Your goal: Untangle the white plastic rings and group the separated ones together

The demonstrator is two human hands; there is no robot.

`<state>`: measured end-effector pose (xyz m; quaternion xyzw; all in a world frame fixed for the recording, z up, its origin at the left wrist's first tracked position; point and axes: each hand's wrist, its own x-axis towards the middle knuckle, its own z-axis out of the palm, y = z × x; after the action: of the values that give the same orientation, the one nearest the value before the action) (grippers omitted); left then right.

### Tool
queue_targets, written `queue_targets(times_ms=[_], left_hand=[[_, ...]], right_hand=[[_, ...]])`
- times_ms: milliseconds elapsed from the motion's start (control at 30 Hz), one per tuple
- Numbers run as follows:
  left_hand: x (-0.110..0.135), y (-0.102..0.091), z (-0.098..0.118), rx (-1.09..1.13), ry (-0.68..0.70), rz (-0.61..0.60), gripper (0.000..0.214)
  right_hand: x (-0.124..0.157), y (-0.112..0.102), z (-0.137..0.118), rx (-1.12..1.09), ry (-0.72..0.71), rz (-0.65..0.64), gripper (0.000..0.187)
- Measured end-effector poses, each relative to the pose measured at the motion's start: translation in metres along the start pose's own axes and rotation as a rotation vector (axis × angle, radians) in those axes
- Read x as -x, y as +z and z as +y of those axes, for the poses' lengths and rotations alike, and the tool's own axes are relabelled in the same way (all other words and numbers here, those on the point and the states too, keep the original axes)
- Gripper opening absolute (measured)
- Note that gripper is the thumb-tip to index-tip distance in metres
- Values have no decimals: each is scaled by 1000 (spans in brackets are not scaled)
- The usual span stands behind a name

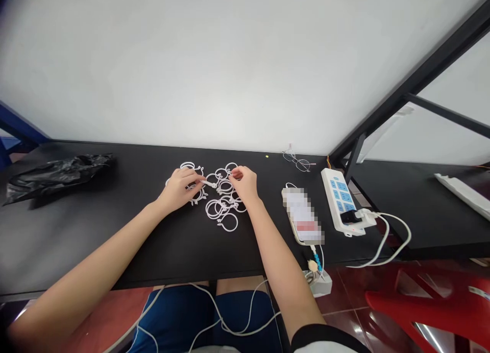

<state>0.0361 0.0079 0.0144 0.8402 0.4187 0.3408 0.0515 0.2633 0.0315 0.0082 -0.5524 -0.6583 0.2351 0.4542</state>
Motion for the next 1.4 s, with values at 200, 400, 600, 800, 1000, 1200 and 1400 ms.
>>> queue_targets(times_ms=[200, 400, 600, 800, 1000, 1200, 1400], left_hand=[[0, -1, 1, -9, -44, 140, 18], [-2, -1, 3, 15, -148, 201, 13], [-3, -1, 2, 23, -217, 221, 13], [0, 3, -1, -2, -159, 219, 12], [1, 4, -2, -5, -154, 192, 13], [0, 3, -3, -25, -133, 218, 18], [-2, 1, 1, -57, -146, 192, 22]], right_hand=[[0, 0, -1, -40, -19, 37, 3], [1, 0, -1, -34, -23, 40, 4], [0, -2, -2, 0, -11, 45, 7], [1, -3, -5, 45, 5, 24, 14], [0, -3, -2, 39, 17, 44, 17], [-1, -4, -3, 43, 12, 68, 17], [0, -5, -6, 54, 4, 77, 19]])
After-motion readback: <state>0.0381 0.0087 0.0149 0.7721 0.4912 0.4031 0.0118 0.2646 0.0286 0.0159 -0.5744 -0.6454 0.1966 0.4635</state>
